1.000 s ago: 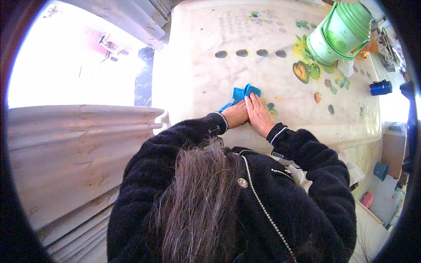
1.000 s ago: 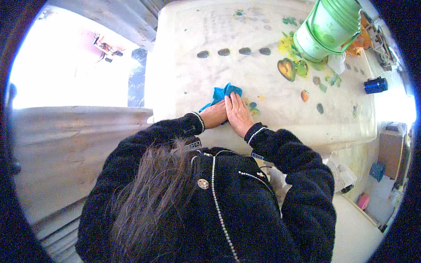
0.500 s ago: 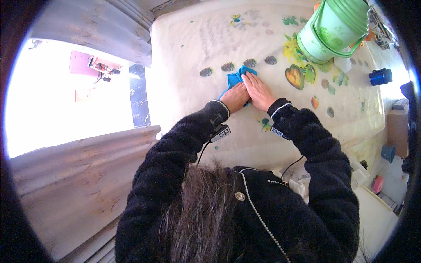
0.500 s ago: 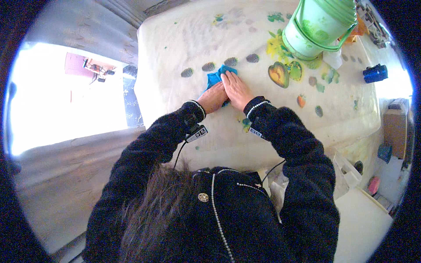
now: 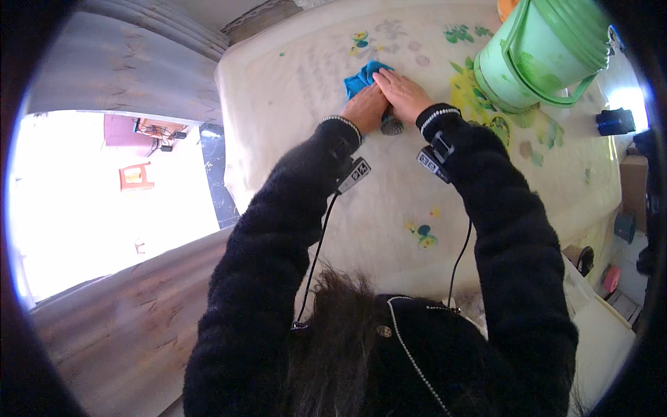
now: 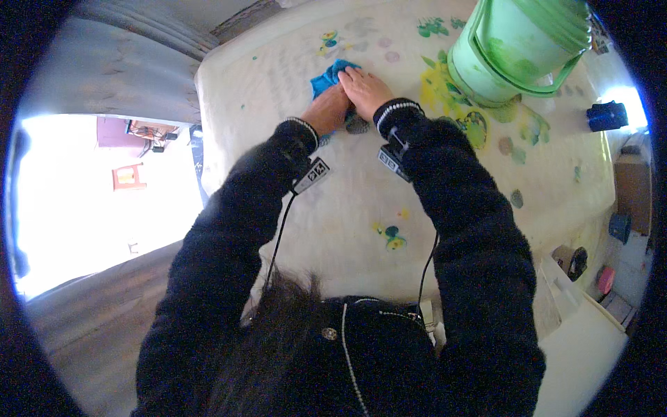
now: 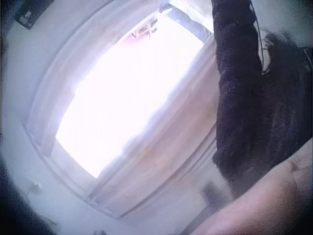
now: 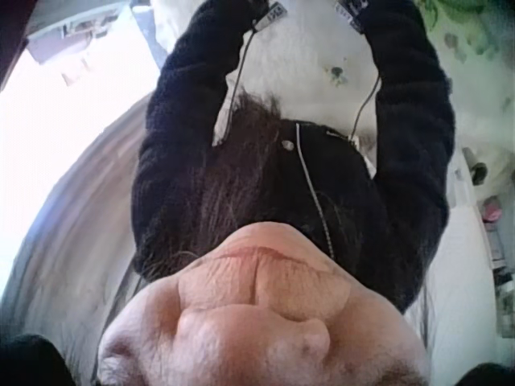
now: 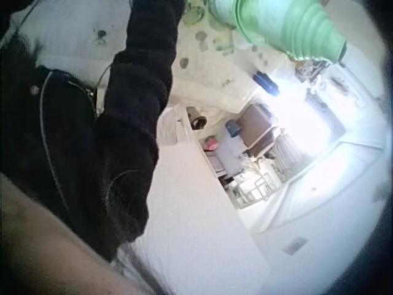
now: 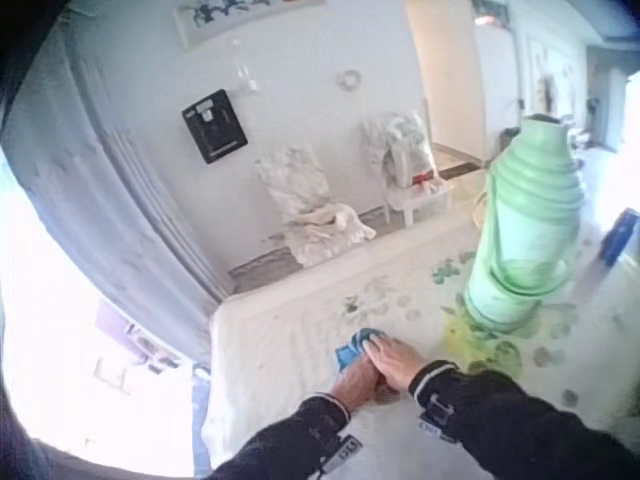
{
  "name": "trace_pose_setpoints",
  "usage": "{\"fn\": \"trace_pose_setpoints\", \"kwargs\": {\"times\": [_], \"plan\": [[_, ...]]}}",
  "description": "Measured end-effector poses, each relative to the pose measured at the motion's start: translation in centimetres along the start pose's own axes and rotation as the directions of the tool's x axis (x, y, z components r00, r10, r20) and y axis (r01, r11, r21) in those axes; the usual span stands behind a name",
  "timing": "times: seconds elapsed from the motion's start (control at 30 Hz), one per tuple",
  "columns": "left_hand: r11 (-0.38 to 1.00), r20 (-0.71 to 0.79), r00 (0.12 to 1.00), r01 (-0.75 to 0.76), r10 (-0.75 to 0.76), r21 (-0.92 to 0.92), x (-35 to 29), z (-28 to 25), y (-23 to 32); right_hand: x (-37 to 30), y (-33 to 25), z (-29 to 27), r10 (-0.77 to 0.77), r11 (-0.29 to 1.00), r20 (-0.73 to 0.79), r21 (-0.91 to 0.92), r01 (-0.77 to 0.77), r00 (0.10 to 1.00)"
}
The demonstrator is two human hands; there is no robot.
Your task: The person wipes a white plastic chair with a blue cloth, moving around the room to clean different surfaces. They also briefly lift a small round mat and wipe the chair seat and backrest.
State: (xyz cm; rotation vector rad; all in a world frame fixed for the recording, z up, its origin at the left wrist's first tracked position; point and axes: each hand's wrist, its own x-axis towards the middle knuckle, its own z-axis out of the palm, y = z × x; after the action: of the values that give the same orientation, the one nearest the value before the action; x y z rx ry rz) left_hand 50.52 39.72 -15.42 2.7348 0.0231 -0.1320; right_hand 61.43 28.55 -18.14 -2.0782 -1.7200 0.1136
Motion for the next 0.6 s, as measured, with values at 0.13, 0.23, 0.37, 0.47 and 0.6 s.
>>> {"fn": "trace_pose_setpoints", "kwargs": {"times": [0.13, 0.23, 0.37, 0.47, 0.6], "plan": [[0.999, 0.061, 0.998, -0.017, 0.015, 0.03, 5.0, -1.3, -4.9, 5.6, 4.5, 1.9, 0.045, 0.999, 0.038, 0.015, -0.046, 0.998], [1.0, 0.076, 0.997, 0.026, -0.027, 0.017, 7.7, -1.7, -7.9, 9.0, 6.9, 2.7, 0.042, 0.999, 0.031, -0.007, -0.042, 0.999], [0.996, 0.048, 0.999, -0.011, 0.007, 0.083, 10.8, -1.5, -11.9, 13.1, 9.4, 2.6, 0.112, 0.993, 0.217, 0.007, -0.116, 0.97], [0.992, 0.047, 0.998, -0.05, 0.044, 0.119, 12.9, -1.3, -14.6, 15.4, 10.5, 2.5, 0.138, 0.99, 0.216, -0.009, -0.14, 0.967], [0.995, 0.073, 0.995, 0.056, -0.063, 0.087, 14.3, -1.2, -16.1, 17.6, 11.8, 2.4, 0.137, 0.991, 0.293, -0.044, -0.13, 0.946]]}}
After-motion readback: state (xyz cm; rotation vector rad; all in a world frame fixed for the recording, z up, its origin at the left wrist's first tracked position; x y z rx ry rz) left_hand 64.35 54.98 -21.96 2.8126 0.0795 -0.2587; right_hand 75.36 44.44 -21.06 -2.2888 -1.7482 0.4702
